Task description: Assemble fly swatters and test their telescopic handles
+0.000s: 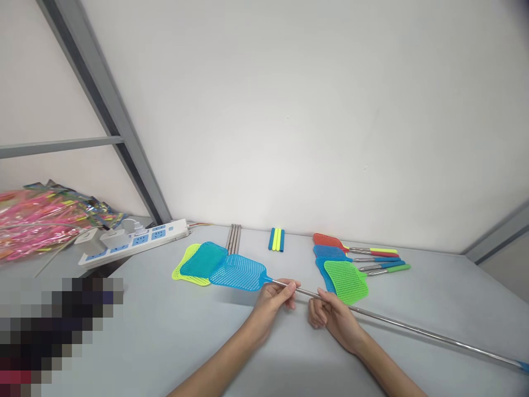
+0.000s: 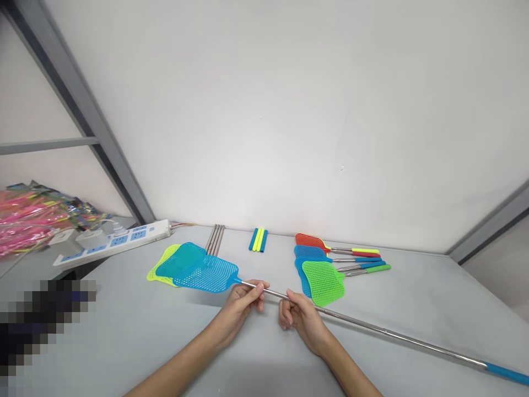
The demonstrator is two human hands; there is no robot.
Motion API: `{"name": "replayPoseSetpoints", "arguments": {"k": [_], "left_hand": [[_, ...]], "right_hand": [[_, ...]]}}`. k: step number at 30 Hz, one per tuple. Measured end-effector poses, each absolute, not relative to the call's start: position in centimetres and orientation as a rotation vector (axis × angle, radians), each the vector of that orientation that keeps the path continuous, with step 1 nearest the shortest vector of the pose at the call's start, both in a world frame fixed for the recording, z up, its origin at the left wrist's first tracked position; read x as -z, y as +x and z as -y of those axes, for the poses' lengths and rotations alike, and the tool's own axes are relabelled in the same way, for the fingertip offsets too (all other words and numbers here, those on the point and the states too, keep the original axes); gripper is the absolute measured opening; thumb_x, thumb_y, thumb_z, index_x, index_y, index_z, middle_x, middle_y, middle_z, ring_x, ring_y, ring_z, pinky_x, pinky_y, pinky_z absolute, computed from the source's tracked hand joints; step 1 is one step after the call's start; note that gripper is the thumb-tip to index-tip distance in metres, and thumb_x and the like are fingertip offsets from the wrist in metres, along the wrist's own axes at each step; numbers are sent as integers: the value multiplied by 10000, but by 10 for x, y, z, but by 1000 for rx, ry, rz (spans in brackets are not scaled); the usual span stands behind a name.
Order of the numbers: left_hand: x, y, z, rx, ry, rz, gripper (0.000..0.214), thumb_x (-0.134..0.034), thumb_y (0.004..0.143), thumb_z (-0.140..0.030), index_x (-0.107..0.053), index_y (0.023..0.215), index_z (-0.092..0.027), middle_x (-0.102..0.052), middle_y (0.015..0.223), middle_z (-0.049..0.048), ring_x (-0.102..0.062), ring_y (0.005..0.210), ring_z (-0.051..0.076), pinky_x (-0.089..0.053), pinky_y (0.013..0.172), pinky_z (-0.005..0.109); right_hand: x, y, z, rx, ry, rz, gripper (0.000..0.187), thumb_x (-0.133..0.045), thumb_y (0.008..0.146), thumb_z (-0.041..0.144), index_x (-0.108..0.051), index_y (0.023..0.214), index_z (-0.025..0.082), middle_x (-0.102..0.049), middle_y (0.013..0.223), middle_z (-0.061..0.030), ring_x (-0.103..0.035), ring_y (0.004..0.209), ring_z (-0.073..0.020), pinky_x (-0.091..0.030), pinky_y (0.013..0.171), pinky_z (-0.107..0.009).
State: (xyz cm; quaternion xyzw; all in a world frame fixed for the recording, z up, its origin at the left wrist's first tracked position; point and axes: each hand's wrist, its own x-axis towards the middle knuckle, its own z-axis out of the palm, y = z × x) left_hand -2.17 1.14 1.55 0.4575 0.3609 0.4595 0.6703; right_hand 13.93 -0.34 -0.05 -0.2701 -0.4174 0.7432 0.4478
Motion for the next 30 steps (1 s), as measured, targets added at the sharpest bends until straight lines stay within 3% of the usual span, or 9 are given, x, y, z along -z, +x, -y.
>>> {"name": "replayPoseSetpoints", "arguments": {"k": [23,30], "left_hand": [[-18,-23,-14,-983,1287,-858,203,-588,644,-329,-548,733,-152,-490,615,-14,-429,552,85,-325,534,198],[-18,-24,-15,-983,1322,-868,196,-576,655,-326,-537,735,-151,-481,618,-13,-422,552,86,-322,529,203]], "right_hand": [[2,146,-1,-1816,-705,1120,524,-248,816,437,-491,462,137,-422,456,-21,-404,484,-121,-286,530,-281],[0,145,0,-1820,-729,1116,466,-322,798,420,-493,470,136,-427,458,-15,-392,475,-112,-295,542,-277]]}}
